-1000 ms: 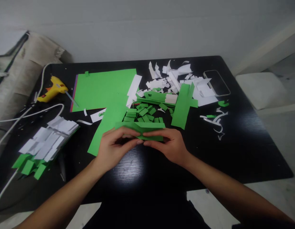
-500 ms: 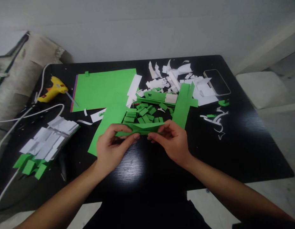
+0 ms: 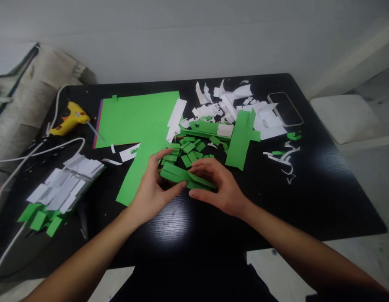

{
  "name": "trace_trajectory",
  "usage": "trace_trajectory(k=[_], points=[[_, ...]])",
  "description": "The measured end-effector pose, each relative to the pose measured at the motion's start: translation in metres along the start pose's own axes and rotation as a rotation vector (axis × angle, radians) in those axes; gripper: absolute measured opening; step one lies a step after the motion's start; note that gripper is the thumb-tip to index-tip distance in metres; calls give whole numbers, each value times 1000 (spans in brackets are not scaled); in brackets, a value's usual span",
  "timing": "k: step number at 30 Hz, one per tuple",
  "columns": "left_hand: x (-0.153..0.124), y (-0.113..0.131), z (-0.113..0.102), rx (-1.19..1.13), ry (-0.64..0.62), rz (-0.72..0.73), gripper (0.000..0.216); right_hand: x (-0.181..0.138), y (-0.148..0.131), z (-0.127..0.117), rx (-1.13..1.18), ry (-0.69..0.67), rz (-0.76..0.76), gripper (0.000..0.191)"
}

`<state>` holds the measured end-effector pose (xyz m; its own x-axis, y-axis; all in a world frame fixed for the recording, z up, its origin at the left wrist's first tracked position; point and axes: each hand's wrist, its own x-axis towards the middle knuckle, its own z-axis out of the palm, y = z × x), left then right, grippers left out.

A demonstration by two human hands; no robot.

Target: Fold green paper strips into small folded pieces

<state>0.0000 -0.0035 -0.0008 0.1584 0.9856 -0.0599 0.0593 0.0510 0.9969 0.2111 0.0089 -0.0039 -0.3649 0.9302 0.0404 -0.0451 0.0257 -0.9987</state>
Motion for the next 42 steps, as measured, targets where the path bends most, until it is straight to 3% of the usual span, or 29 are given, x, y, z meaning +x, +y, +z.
trace_trajectory(k=[3, 7, 11, 15, 22, 27, 33, 42], points=[[1, 0, -4, 47, -43, -6, 72, 1, -2, -2, 18, -56, 6, 15], [2, 3, -5, 41, -57, 1, 74, 4, 3, -2, 35, -24, 80, 7], [3, 5, -1, -27, 24, 23, 66, 4, 8, 0, 63, -33, 88, 5], [4, 3, 2, -43, 81, 55, 39, 3, 5, 0, 15, -21, 69, 6], [3, 10, -3, 2, -10, 75, 4, 2, 2, -2, 12, 14, 18, 18], [1, 12, -7, 17, -58, 158, 10, 1, 6, -1, 110, 28, 32, 17], [1, 10, -6, 299, -61, 387, 10, 0, 8, -1, 85, 66, -22, 17], [-5, 4, -2, 299, 37, 337, 9, -3, 6, 4, 29, 120, -4, 9]])
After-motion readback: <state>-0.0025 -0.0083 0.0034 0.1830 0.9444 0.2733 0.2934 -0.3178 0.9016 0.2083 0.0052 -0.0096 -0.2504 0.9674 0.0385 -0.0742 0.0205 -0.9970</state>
